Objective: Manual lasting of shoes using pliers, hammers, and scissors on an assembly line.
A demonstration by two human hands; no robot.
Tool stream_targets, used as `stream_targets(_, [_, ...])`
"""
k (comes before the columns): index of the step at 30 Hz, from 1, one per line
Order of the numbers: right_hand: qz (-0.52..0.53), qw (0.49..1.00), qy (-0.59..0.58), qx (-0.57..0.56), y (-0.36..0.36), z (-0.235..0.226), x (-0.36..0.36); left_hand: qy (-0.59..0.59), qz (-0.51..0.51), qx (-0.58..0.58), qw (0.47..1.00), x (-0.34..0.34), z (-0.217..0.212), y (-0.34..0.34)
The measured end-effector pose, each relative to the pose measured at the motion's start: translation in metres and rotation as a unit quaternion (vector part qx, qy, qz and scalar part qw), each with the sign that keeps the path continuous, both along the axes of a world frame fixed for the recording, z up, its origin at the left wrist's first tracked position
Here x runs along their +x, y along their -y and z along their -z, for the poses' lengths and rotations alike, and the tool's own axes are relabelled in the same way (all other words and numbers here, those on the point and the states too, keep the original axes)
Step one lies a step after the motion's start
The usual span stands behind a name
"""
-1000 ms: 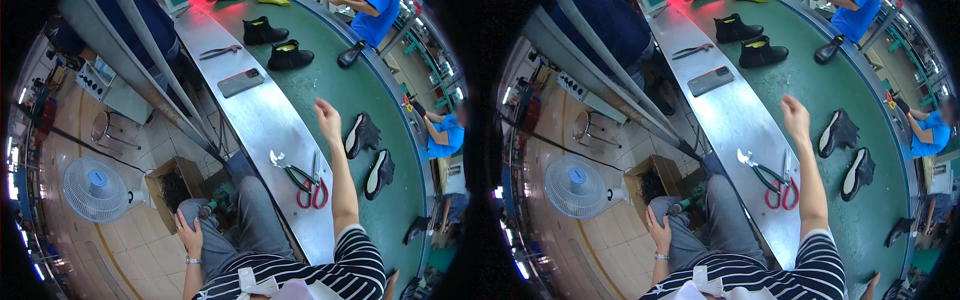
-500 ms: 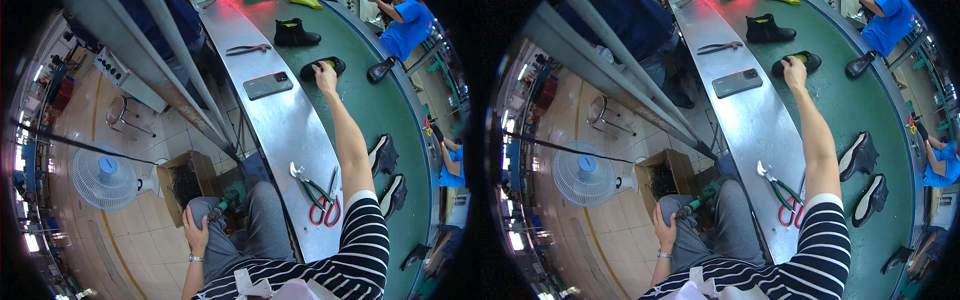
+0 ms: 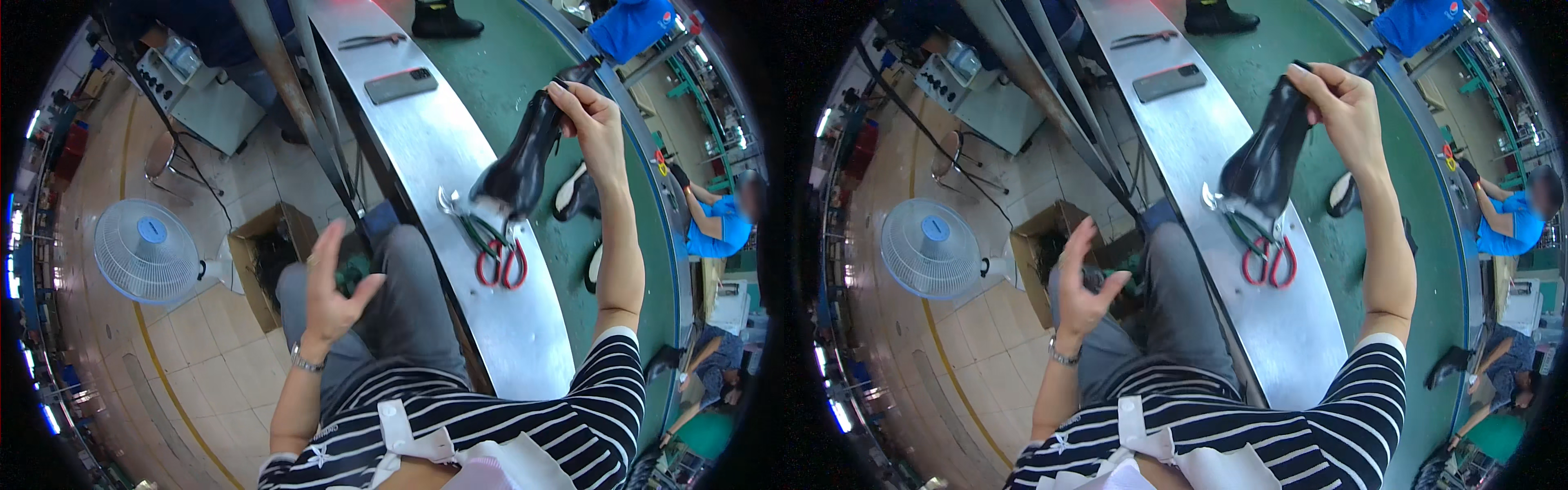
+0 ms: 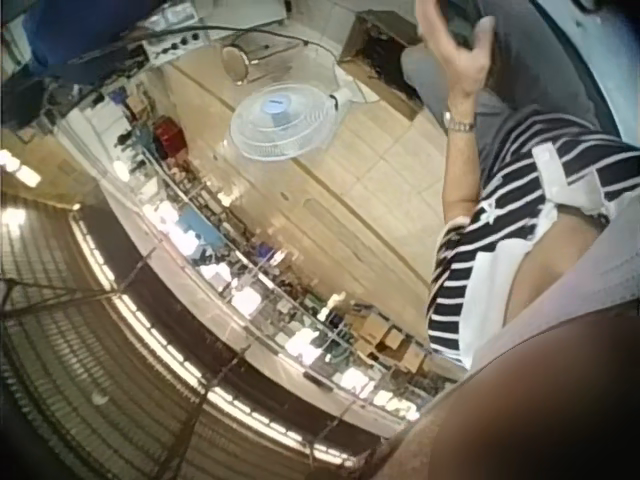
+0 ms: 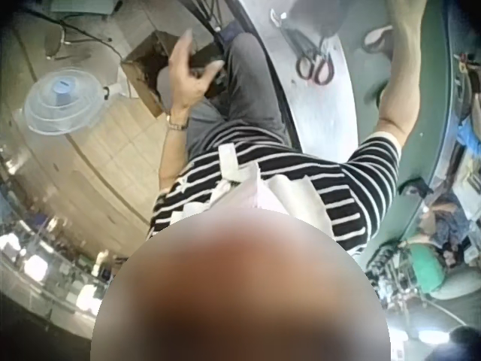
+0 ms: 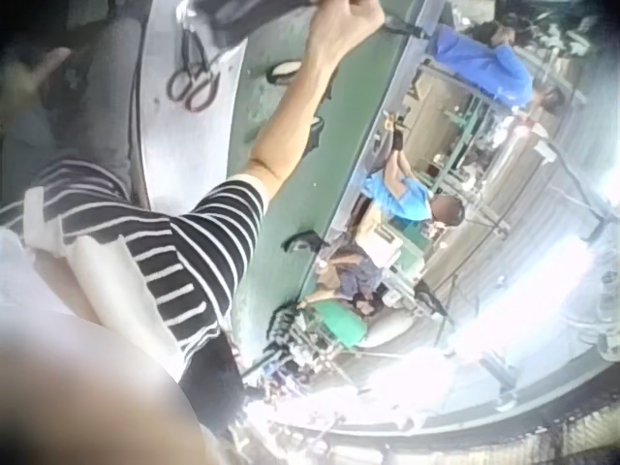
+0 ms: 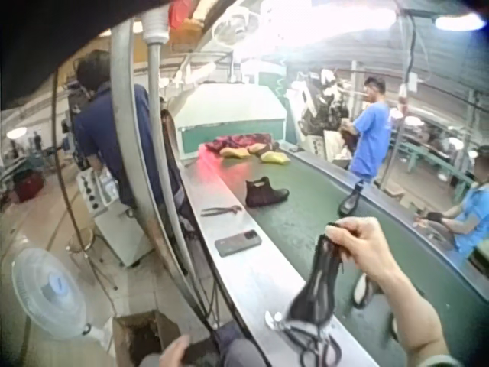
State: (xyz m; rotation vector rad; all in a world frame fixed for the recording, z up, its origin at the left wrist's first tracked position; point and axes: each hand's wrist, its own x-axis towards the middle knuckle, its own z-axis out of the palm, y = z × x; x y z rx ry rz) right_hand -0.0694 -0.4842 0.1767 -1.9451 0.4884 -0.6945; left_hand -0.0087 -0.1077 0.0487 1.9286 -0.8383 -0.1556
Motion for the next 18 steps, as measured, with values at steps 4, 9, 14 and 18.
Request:
stream_targets(4, [-0.119,0.990,-0.037,0.073,-0.088,-0.021,-0.033,-0.138,0.293,-0.062,0.944,-0.023,-0.012,0.035])
stream_targets(9, [-0.183,0.972,-0.024,0.143,-0.148,0.011,-0.033,-0.292,0.307,-0.175,0.889,-0.048,0.010,0.015])
stream_targets(14, [-0.189,0.977,-0.014,0.096,-0.139,0.088,-0.008,-0.256,0.201,-0.164,0.931,-0.061,0.033,-0.043])
stream_targets(18, [0.013,0.922,-0.251,-0.294,-0.106,0.179,-0.022,-0.379,-0.020,-0.117,0.918,-0.081,0.035,-0.104])
